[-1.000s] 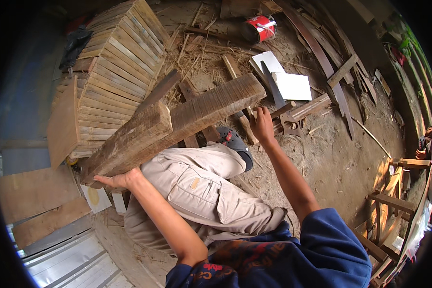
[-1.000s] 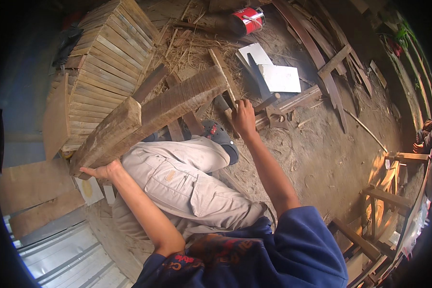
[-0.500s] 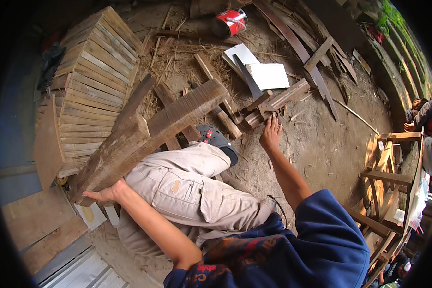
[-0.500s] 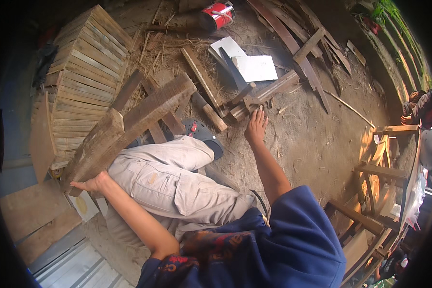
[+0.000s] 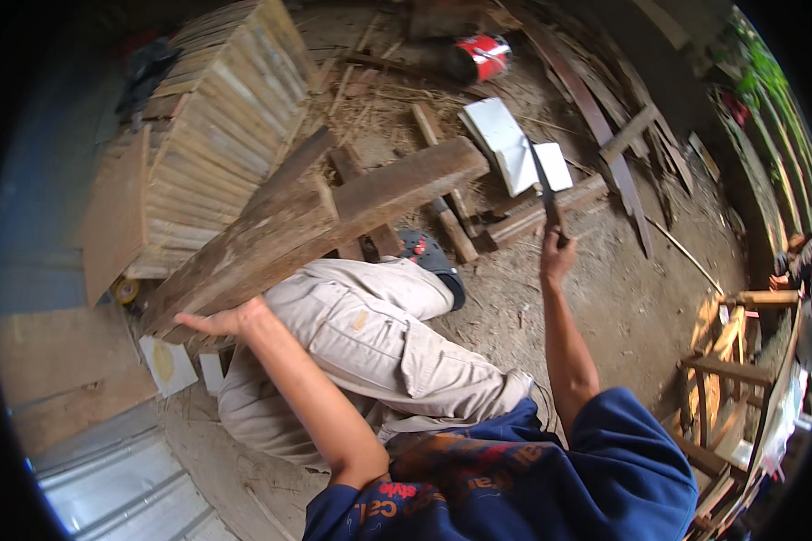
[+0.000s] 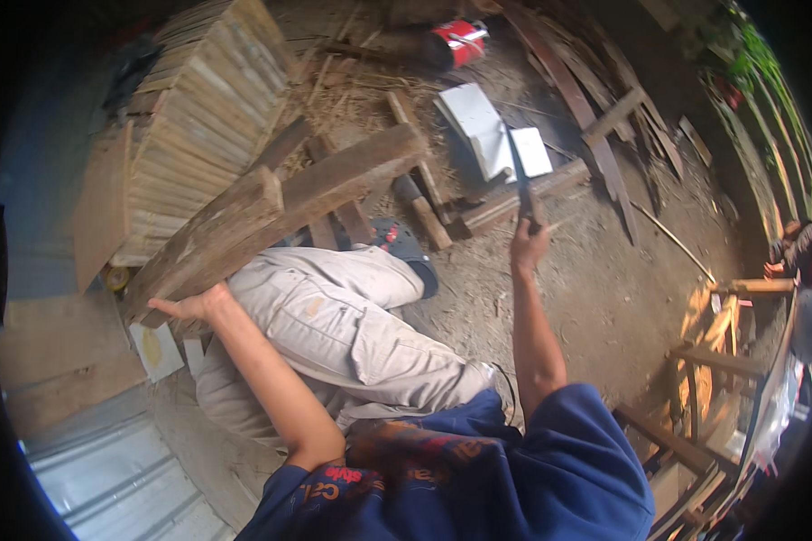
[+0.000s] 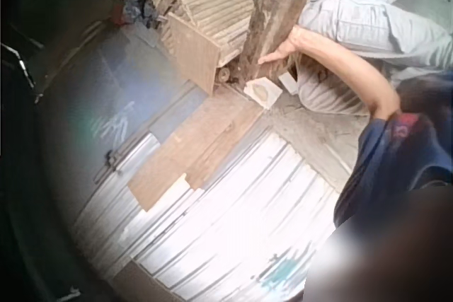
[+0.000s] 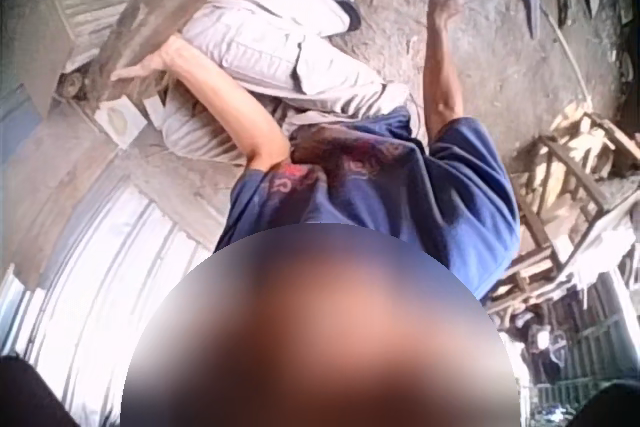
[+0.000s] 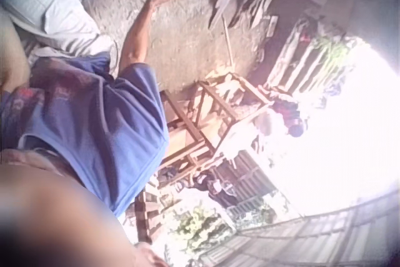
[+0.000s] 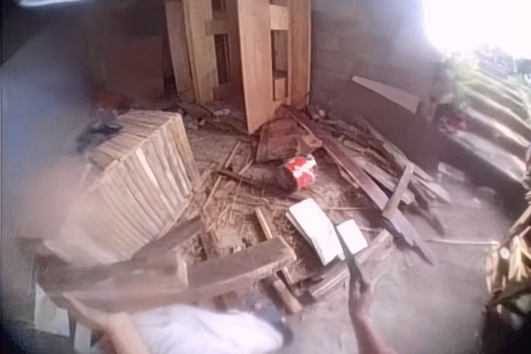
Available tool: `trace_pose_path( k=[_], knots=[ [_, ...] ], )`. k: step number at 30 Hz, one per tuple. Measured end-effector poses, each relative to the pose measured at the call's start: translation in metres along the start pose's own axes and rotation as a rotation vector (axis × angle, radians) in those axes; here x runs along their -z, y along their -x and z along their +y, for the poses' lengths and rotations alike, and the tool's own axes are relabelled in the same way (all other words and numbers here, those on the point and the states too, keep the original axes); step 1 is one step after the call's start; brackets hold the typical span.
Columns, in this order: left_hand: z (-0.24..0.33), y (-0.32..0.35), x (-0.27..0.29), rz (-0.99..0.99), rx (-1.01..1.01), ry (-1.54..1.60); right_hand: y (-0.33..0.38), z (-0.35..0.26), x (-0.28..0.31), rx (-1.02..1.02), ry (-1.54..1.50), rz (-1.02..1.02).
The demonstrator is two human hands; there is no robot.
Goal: The person sits on the floor and uses a hammer to remove nails from a wooden plank, then uses a hand saw to cut the plank into smaller pieces. The person handles the wood and tools directly, working in a cluttered workshop environment.
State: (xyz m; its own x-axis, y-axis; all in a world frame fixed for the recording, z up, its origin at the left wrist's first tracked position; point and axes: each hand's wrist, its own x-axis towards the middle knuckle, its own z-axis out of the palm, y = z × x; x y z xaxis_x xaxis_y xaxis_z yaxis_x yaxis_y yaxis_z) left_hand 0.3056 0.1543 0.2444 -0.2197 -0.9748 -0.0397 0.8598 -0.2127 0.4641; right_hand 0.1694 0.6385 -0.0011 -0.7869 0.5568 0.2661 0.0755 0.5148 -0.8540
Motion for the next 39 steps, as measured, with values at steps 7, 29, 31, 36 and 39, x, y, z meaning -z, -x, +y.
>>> trace_pose_path(
  k=[7,29,31,36,39],
  knots=[
    [0.009,-0.008,0.0,0.012,-0.013,0.128,0.039,-0.215,0.06,0.066,-0.814,-0.148],
    [0.11,-0.042,-0.007,0.163,-0.449,0.055,0.177,-0.403,0.112,0.276,-0.666,-1.421],
    [0.109,-0.037,-0.012,0.164,-0.477,0.038,0.18,-0.4,0.101,0.267,-0.608,-1.438],
    [0.112,-0.042,-0.02,0.155,-0.458,0.046,0.171,-0.399,0.118,0.326,-0.6,-1.465],
    [0.115,-0.046,-0.016,0.216,-0.467,0.085,0.161,-0.414,0.143,0.078,-0.707,-1.599]
  ],
)
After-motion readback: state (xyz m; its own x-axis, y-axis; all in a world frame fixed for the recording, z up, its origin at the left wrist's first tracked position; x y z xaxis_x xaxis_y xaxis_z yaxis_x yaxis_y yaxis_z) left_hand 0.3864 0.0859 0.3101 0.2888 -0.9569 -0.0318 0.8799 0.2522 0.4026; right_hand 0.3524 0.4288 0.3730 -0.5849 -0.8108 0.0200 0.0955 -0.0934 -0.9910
